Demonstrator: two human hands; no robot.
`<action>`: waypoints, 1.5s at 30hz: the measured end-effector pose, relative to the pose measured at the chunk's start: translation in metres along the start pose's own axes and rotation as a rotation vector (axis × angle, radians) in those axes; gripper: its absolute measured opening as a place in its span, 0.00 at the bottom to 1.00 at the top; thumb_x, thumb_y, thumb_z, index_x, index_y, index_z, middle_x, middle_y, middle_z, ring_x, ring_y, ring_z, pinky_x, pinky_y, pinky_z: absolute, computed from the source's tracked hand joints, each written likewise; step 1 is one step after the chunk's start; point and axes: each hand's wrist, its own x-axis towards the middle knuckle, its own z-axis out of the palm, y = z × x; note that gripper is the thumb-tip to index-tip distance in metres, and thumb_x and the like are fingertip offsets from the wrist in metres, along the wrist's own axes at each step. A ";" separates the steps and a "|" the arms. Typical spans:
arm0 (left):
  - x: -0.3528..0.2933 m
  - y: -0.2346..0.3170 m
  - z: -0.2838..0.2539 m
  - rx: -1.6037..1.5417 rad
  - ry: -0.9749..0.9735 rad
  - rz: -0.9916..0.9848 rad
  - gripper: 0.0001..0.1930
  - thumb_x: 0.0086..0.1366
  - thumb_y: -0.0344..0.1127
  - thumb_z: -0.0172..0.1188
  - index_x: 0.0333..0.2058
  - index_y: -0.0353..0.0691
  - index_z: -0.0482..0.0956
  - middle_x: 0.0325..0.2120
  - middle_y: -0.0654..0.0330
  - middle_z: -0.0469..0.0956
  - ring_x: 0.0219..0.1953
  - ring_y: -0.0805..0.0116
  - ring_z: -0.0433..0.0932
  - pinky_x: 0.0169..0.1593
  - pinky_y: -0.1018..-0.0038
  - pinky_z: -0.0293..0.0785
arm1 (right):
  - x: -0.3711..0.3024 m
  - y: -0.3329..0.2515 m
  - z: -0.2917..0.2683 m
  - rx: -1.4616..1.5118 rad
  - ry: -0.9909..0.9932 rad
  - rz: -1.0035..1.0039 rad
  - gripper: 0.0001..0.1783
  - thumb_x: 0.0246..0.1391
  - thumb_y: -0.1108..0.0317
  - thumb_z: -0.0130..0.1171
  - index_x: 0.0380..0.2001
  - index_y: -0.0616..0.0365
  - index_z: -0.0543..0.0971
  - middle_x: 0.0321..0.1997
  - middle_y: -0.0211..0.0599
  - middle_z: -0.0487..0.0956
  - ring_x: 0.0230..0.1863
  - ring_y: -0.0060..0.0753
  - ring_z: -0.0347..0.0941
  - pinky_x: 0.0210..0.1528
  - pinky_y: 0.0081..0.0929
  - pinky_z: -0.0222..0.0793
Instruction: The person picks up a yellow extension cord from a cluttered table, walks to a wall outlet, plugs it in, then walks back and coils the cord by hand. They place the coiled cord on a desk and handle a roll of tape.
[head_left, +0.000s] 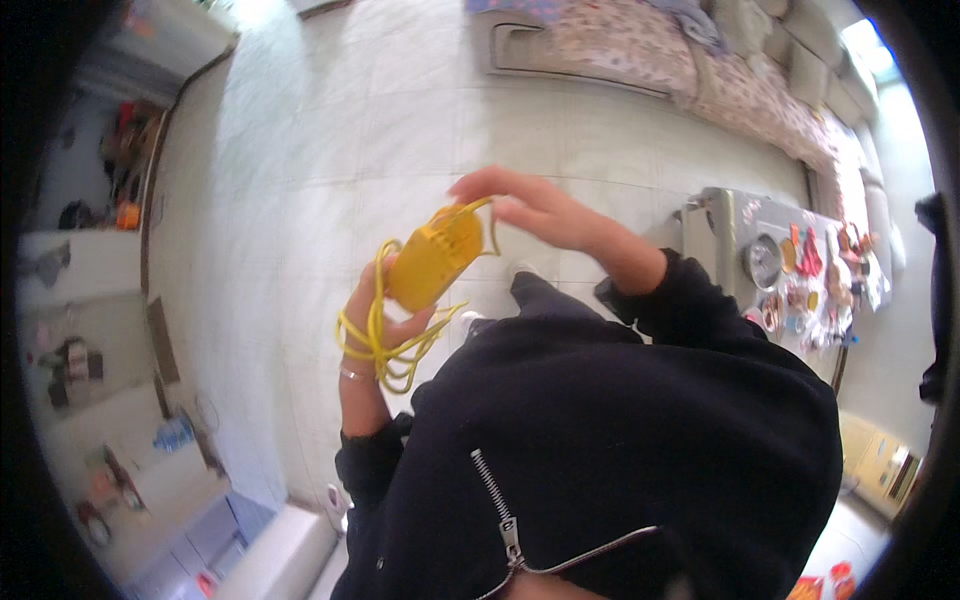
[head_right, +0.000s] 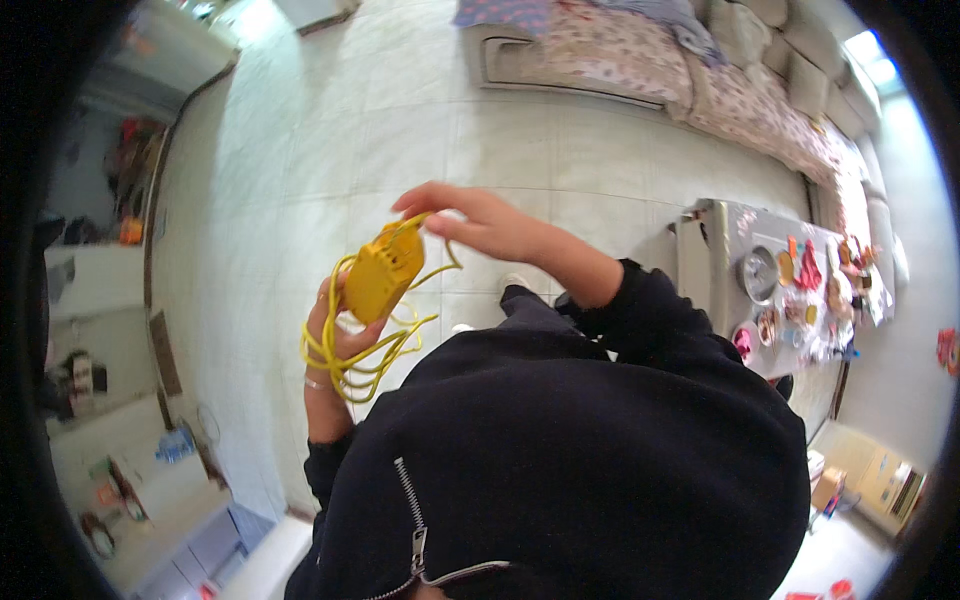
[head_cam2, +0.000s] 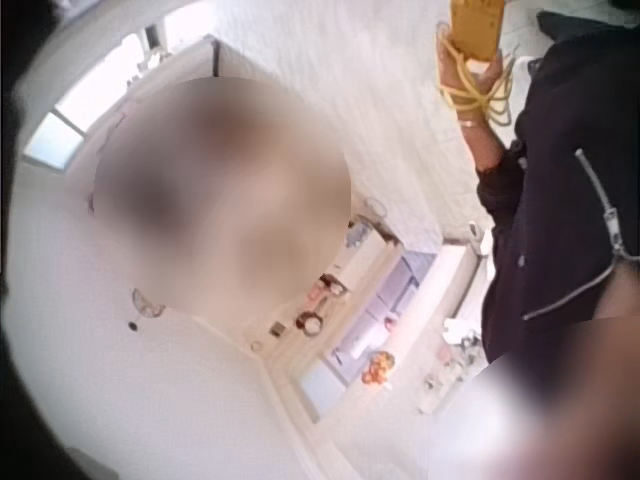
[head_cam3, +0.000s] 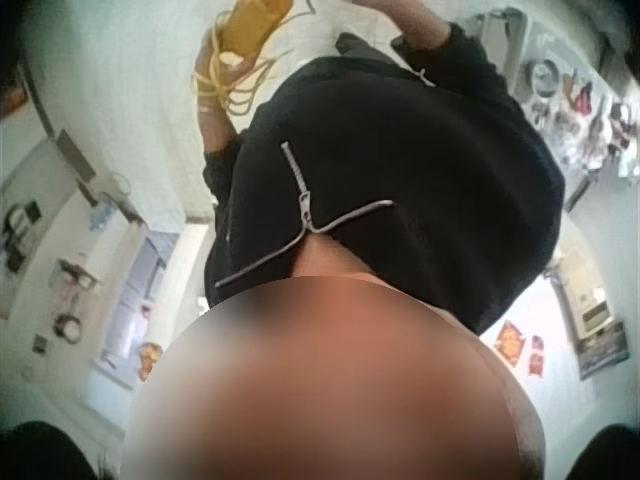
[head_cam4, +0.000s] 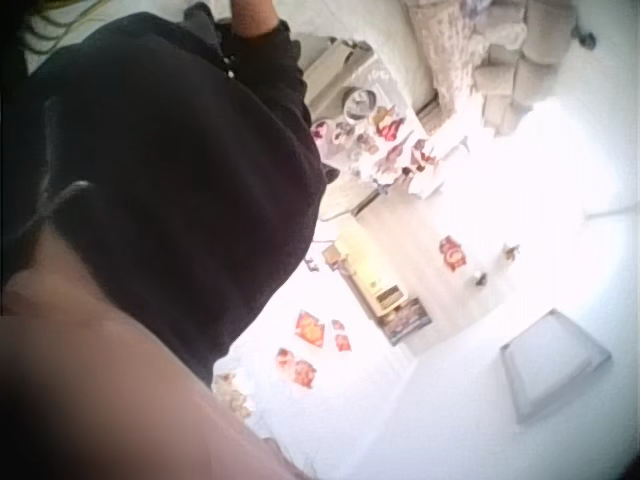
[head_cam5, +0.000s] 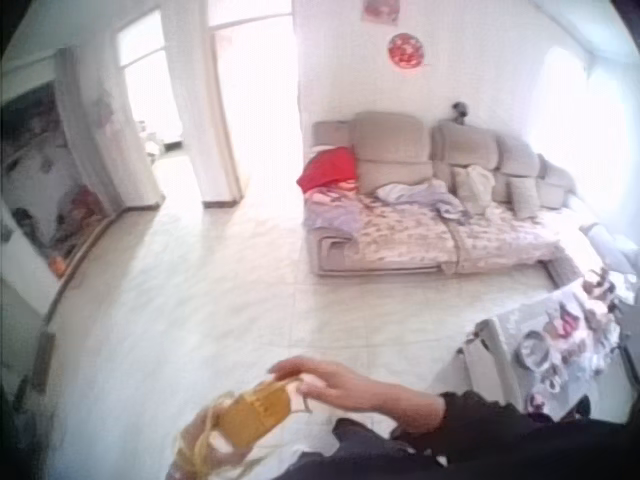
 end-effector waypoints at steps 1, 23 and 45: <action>-0.002 -0.003 -0.001 0.018 -0.036 -0.011 0.36 0.42 0.36 0.73 0.51 0.39 0.67 0.42 0.55 0.75 0.44 0.63 0.76 0.47 0.71 0.73 | 0.000 0.000 0.003 0.037 -0.046 0.067 0.20 0.63 0.58 0.45 0.52 0.58 0.72 0.48 0.36 0.76 0.53 0.31 0.69 0.58 0.29 0.62; 0.140 -0.008 0.069 -0.079 -0.466 0.290 0.44 0.38 0.32 0.72 0.56 0.37 0.62 0.46 0.50 0.71 0.48 0.56 0.73 0.51 0.67 0.71 | -0.090 0.012 -0.079 -0.052 0.243 0.200 0.24 0.60 0.50 0.52 0.41 0.64 0.78 0.28 0.32 0.78 0.30 0.21 0.69 0.34 0.26 0.67; 0.195 0.005 0.106 -0.301 -0.806 0.501 0.38 0.49 0.36 0.71 0.57 0.40 0.62 0.56 0.50 0.62 0.57 0.55 0.66 0.58 0.63 0.67 | -0.142 -0.011 -0.046 -0.064 0.495 0.256 0.22 0.63 0.57 0.50 0.48 0.67 0.74 0.38 0.31 0.80 0.39 0.18 0.70 0.46 0.24 0.67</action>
